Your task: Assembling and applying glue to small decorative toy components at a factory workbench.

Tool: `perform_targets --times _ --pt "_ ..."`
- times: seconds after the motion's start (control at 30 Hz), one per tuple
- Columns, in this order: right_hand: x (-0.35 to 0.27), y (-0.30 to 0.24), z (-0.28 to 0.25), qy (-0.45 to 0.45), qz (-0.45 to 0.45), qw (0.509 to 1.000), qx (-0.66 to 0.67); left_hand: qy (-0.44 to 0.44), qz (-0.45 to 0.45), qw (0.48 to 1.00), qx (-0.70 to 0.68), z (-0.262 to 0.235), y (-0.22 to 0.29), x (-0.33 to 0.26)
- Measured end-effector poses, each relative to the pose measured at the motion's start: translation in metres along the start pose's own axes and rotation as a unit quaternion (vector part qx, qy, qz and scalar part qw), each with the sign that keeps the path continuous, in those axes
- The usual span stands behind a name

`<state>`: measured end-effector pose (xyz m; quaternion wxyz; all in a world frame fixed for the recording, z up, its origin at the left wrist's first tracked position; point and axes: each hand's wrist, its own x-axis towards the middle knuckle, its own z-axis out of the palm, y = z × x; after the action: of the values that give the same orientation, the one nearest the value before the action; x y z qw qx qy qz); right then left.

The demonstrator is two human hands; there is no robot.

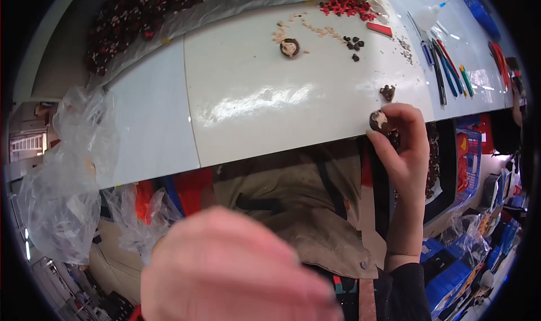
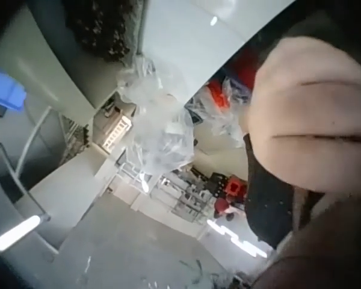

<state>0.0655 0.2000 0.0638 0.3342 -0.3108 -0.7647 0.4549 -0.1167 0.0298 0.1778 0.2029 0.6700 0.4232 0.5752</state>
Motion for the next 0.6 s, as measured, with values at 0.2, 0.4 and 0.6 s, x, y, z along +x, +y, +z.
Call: perform_targets --times 0.2,0.4,0.6 --pt "0.023 0.012 -0.011 -0.047 -0.086 0.982 -0.162 0.027 -0.214 0.951 0.223 0.012 -0.092 0.022" --pt "0.042 0.009 -0.012 -0.073 -0.175 0.945 -0.266 -0.02 -0.153 0.929 0.338 0.015 -0.139 0.052" --pt "0.029 0.025 -0.052 0.031 -0.128 0.974 -0.187 -0.091 -0.129 0.937 0.312 0.051 -0.139 0.076"
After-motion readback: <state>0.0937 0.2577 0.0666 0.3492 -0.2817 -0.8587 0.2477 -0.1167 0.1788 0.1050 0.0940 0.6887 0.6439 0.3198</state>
